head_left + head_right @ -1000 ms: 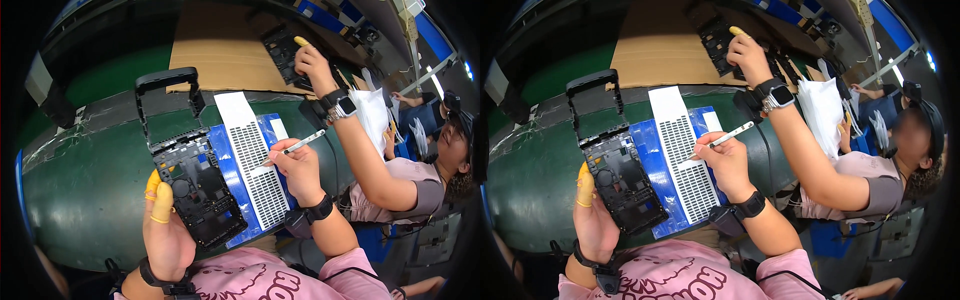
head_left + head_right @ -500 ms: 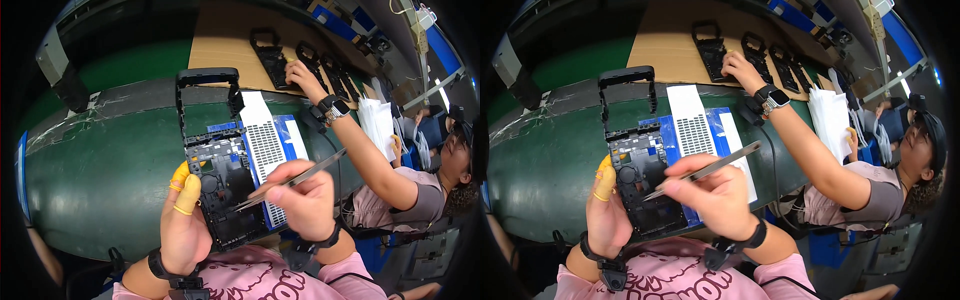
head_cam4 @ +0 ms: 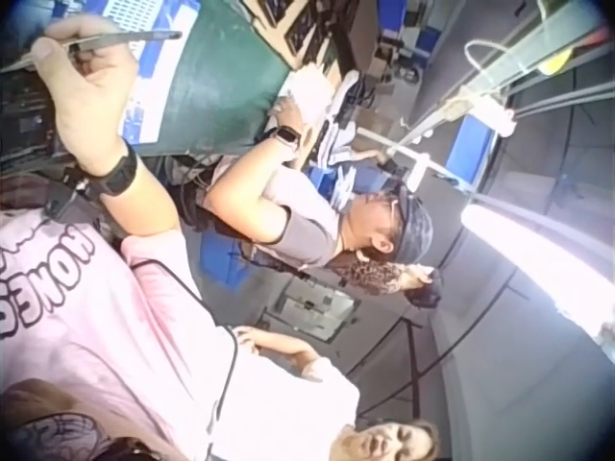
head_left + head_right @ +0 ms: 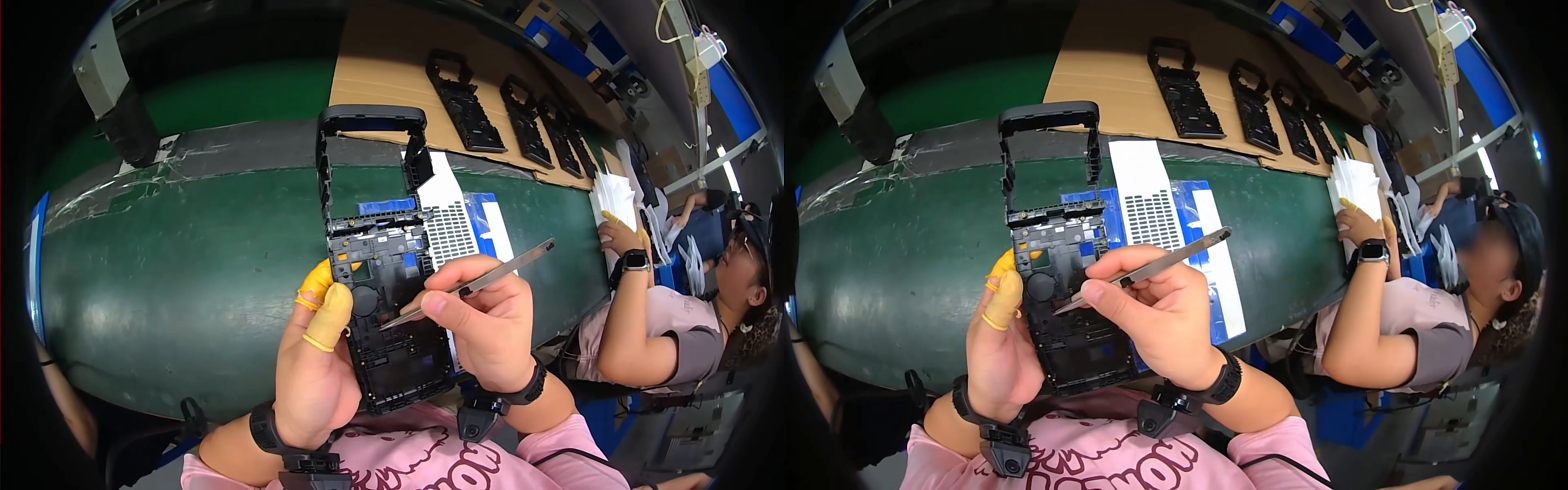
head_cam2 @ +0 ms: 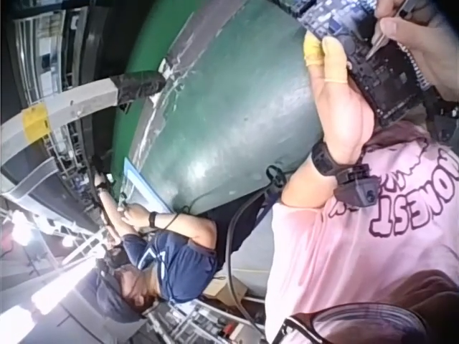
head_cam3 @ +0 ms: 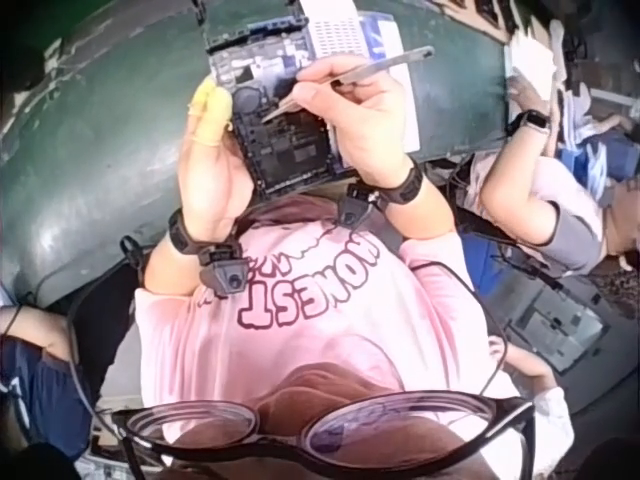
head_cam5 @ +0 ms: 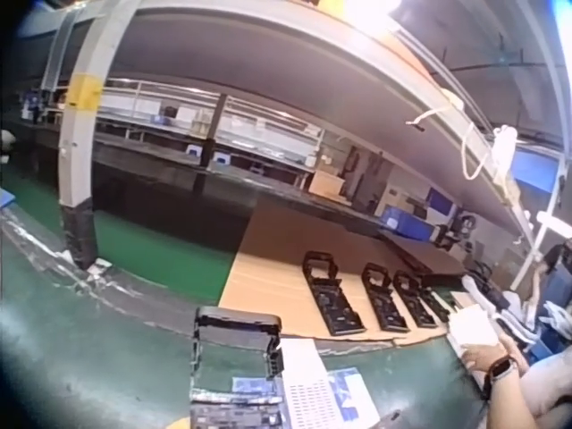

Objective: Assembling electronic components using tweezers and a stylus/pen at an industrial workstation.

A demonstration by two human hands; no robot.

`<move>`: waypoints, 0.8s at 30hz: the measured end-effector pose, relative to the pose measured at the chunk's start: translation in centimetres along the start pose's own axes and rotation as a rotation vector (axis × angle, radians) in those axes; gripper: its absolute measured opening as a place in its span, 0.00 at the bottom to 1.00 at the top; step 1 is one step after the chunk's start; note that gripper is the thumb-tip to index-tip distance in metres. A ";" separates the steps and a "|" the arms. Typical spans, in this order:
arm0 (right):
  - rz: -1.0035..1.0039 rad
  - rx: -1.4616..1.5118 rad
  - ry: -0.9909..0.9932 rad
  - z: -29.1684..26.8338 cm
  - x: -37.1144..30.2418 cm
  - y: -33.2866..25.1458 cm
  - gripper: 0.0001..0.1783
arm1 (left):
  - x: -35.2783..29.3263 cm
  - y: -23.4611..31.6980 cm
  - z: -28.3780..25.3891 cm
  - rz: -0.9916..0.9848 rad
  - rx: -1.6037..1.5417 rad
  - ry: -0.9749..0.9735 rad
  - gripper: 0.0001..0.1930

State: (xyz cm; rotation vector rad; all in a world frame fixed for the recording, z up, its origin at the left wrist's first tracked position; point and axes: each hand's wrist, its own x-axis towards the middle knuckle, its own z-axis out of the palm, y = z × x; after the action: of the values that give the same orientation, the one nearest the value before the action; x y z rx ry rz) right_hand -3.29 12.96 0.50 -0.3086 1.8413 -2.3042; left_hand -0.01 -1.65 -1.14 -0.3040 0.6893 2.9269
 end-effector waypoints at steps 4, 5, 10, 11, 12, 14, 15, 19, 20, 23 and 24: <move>0.011 0.003 0.010 -0.2 0.1 0.2 0.09 | 0.1 -0.1 0.1 0.006 0.004 -0.009 0.18; 0.004 -0.001 0.009 -0.3 0.1 0.2 0.09 | 0.1 -0.1 0.1 0.004 0.000 -0.009 0.18; 0.008 -0.004 0.014 -0.2 0.1 0.3 0.09 | 0.0 -0.3 0.1 0.026 0.013 -0.009 0.17; 0.005 -0.004 0.017 -0.2 0.1 0.3 0.09 | 0.0 -0.3 0.1 0.029 0.019 -0.006 0.17; 0.004 -0.005 0.018 -0.2 0.0 0.4 0.09 | 0.0 -0.3 0.1 0.028 0.019 -0.006 0.17; 0.003 -0.021 0.027 -0.2 -0.1 0.4 0.09 | -0.1 -0.3 0.1 0.029 0.024 -0.007 0.17; 0.003 -0.021 0.028 -0.2 -0.1 0.4 0.09 | -0.1 -0.3 0.1 0.028 0.024 -0.007 0.17; -0.020 -0.028 0.015 0.0 -0.1 0.3 0.08 | -0.2 -0.3 0.0 0.022 -0.005 -0.007 0.18; -0.032 -0.020 0.016 0.1 -0.1 0.3 0.08 | -0.1 -0.4 -0.1 0.027 0.006 -0.007 0.20; -0.028 -0.114 0.022 0.3 -0.3 -0.1 0.09 | -0.2 -0.6 -0.4 0.062 0.151 -0.023 0.25; -0.028 -0.110 0.019 0.4 -0.3 -0.3 0.09 | -0.3 -0.5 -0.3 0.065 0.155 -0.021 0.25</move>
State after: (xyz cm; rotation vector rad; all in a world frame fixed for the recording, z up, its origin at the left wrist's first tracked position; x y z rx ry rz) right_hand -2.90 12.76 0.83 -0.3309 1.9899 -2.2356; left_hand 0.37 -1.38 -1.59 -0.2396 0.9332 2.9102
